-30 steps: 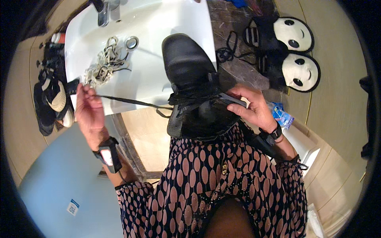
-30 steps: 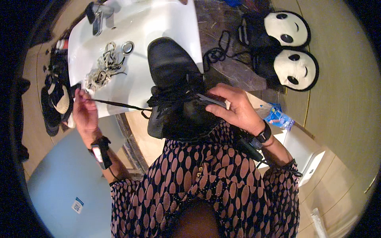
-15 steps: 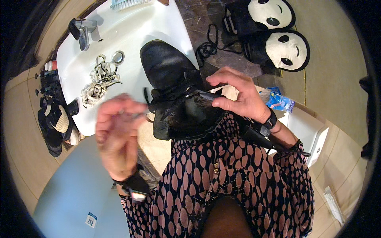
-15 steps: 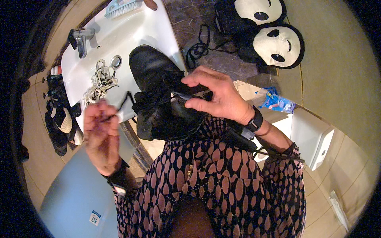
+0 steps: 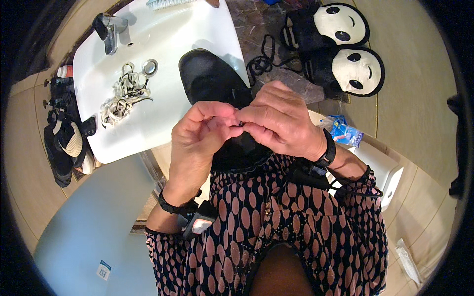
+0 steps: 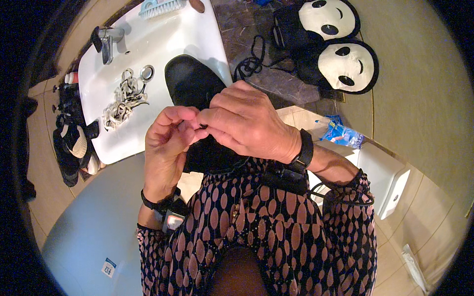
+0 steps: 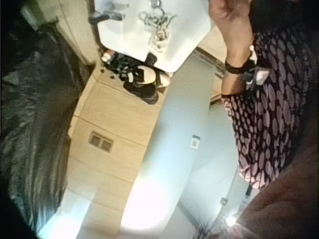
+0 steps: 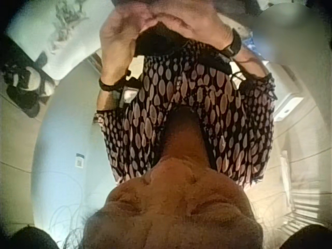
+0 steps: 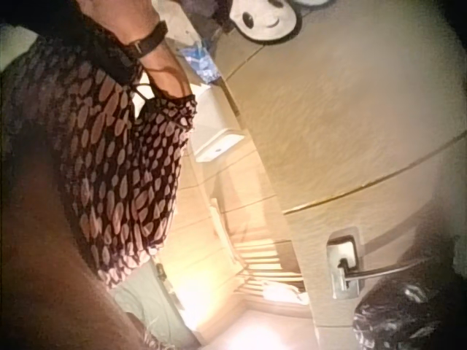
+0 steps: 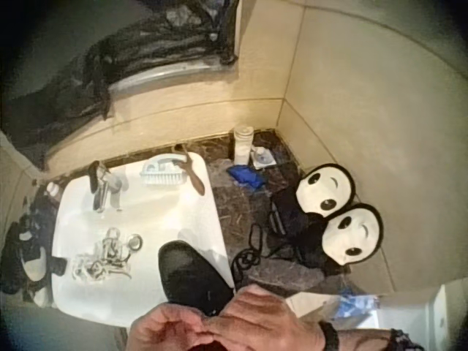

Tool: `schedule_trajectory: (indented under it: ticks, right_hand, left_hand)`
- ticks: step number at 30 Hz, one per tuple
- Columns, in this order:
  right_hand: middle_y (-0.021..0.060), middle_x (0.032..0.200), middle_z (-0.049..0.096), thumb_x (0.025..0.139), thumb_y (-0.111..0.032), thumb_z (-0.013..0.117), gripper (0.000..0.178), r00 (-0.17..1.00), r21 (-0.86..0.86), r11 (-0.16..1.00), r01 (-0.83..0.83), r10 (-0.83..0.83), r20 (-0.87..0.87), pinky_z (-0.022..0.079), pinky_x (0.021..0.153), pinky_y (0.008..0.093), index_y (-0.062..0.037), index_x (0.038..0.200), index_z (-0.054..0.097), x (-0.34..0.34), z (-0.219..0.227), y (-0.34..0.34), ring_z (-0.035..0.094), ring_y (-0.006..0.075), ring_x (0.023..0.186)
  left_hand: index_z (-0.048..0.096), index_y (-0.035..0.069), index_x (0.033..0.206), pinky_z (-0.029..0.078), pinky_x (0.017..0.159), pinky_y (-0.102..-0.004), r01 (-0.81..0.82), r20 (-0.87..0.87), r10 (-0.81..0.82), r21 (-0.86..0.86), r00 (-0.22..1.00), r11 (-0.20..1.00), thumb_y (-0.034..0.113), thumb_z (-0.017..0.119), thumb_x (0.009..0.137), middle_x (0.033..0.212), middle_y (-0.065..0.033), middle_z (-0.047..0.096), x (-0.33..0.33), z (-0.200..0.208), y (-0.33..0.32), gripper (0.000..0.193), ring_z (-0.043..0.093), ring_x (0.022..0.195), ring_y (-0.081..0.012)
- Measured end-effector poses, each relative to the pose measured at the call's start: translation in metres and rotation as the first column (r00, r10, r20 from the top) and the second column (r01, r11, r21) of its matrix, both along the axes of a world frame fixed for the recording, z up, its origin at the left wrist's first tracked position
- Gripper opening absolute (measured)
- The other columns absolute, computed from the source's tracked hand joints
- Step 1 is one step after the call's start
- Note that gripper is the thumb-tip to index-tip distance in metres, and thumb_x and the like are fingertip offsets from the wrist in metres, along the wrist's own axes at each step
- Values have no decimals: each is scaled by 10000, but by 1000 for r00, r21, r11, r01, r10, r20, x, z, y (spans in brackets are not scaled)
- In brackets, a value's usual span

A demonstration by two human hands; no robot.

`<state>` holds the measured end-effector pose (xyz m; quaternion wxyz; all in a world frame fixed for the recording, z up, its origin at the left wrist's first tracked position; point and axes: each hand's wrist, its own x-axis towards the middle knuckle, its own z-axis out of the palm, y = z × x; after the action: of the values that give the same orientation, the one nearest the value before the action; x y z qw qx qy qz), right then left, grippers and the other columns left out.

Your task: The person threads black shoelaces through the eyelets of a black shoe held in their hands, pulling the laces tight and adjusting them. The person then places the shoe down and picks up another black shoe to repeat the lacing process.

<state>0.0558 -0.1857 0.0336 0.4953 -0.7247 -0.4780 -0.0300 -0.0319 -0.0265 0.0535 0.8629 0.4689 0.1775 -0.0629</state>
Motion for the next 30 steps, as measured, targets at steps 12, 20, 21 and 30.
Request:
schedule_trajectory:
  ticks: [12,20,21,30]
  right_hand:
    - [62,759,562,710,-78,719,252,944,-98,994,43,-72,-320,465,577,284,-38,928,599,18,-1,-16,572,178,657]
    - [33,796,586,818,-67,614,187,675,-177,972,-158,-24,-737,436,600,234,5,991,627,7,-18,-46,544,91,695]
    - [29,767,595,833,-42,567,163,636,-170,980,-102,-67,-769,419,587,216,6,973,635,4,-16,-42,525,68,680]
    - [-8,715,594,873,-62,556,145,565,-132,989,-67,-71,-822,414,585,191,1,964,648,5,-26,-42,499,31,667]
  left_hand:
    - [596,-24,920,467,585,-172,104,-91,-78,319,993,942,-41,619,823,795,-20,613,-2,0,8,101,573,669,-58]
    - [609,-4,814,429,504,-211,211,-68,-234,713,970,669,-10,655,769,646,-42,599,-4,-6,-11,64,553,550,-78]
    - [613,-9,814,425,509,-203,217,-44,-281,754,959,620,-4,650,779,653,-32,601,-1,-7,-11,51,538,557,-66]
    - [587,27,746,444,480,-333,140,17,-331,885,943,444,56,646,752,640,-139,593,13,-20,-24,67,589,545,-296]
